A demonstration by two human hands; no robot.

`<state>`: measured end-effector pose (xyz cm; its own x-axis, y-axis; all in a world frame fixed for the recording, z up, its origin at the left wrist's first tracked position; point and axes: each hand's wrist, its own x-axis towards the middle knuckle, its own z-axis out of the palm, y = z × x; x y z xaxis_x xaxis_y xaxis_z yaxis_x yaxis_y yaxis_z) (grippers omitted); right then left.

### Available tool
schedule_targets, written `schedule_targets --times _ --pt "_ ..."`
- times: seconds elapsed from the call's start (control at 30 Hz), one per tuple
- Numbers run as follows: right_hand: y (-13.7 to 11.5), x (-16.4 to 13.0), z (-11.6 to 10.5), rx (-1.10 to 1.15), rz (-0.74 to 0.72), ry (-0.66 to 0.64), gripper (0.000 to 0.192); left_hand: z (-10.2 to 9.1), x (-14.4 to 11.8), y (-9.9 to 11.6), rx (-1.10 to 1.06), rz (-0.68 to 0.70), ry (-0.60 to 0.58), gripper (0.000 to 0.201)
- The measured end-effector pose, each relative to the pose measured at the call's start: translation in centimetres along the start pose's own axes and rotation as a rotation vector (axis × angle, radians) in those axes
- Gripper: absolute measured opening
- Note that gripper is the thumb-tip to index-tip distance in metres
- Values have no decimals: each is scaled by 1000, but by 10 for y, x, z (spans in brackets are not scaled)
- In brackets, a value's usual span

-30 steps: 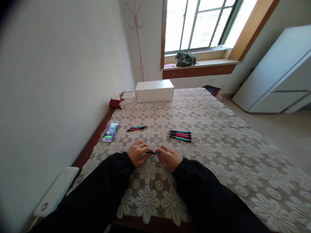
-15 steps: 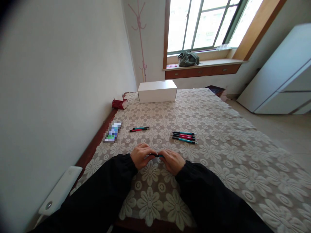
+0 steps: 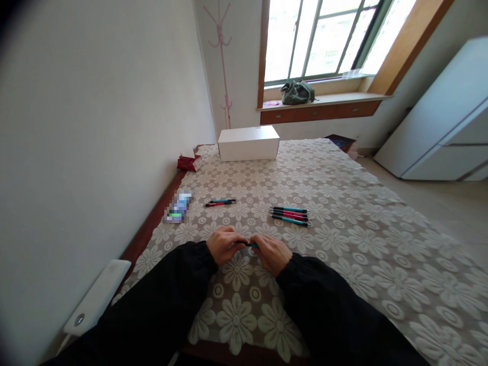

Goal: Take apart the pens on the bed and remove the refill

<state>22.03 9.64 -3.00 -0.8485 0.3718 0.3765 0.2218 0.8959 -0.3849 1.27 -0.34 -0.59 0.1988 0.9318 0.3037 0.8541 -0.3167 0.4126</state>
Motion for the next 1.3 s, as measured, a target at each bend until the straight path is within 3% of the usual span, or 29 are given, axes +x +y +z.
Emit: schedule_targets --times 0.2,0.6,0.73,0.87,1.07,1.2,1.3 --pt "-4 1 -2 -129 17 -3 24 3 0 -1 -11 20 11 25" --pt "-6 2 -4 -172 57 -42 33 2 0 0 -56 0 64 25" --pt "-8 2 -5 -178 65 -36 34 -2 1 4 -11 -76 49 29" --pt "-6 2 -3 -183 44 -51 36 0 1 2 38 -65 -2 31" --pt "-6 0 -2 -222 97 -69 36 -1 0 -1 -28 -64 108 29" --pt "-7 0 -3 -223 108 -59 34 -3 1 -2 29 -111 65 34" --pt "-6 0 -4 -227 107 -79 32 -2 1 -2 7 -66 63 25"
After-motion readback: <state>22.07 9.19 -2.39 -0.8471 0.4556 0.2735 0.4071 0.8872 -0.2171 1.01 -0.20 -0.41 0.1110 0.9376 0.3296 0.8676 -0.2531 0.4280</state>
